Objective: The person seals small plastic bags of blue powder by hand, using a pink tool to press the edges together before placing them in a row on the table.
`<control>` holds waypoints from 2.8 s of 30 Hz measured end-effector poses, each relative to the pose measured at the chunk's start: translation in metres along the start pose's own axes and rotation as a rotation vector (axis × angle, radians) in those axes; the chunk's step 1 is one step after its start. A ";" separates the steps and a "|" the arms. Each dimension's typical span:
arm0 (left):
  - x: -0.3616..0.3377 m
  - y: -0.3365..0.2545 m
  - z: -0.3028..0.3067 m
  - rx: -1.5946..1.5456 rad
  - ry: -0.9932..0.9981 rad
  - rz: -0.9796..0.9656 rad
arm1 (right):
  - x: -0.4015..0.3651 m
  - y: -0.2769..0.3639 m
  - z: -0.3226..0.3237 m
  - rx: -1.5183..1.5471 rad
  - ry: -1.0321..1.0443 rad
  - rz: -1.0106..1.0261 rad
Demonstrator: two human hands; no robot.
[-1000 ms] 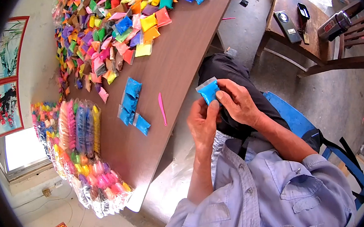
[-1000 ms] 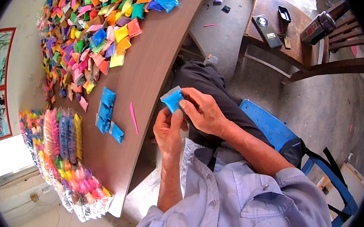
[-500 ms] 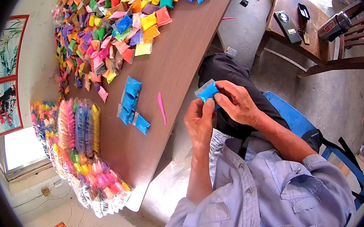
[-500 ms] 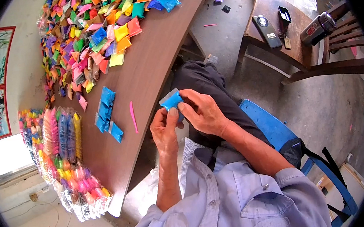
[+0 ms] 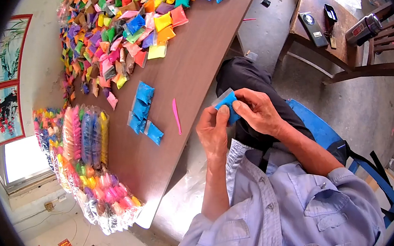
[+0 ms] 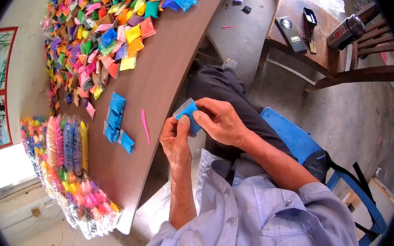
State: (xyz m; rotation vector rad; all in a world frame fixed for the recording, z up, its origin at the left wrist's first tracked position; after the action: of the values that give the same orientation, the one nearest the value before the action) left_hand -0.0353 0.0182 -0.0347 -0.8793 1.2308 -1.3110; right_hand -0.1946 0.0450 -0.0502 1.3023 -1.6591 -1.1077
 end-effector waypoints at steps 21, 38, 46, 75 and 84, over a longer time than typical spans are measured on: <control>-0.003 0.007 0.000 0.000 0.049 0.028 | 0.001 0.009 0.003 -0.101 -0.006 0.085; 0.000 0.000 0.018 0.057 -0.074 0.010 | -0.003 -0.003 -0.007 0.081 0.069 -0.071; 0.008 -0.047 0.089 0.798 -0.383 -0.210 | 0.039 0.009 -0.007 -0.078 -0.038 -0.039; 0.061 -0.077 0.000 1.114 -0.026 -0.677 | 0.068 -0.002 -0.008 -0.281 -0.146 0.028; 0.083 -0.072 0.004 1.094 -0.088 -0.712 | 0.071 -0.002 -0.004 -0.254 -0.181 -0.037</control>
State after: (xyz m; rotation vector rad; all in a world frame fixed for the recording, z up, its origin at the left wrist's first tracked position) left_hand -0.0583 -0.0724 0.0235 -0.5252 -0.0346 -2.1330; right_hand -0.2051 -0.0255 -0.0480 1.1000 -1.5658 -1.4428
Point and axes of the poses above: each hand's wrist, its own x-axis towards the middle knuckle, its own z-axis out of the back of the hand, y = z × x, the point moved 8 cm from there along x, towards the middle knuckle, and after that the axes turned 13 degrees about x, right-handed, at the moved point
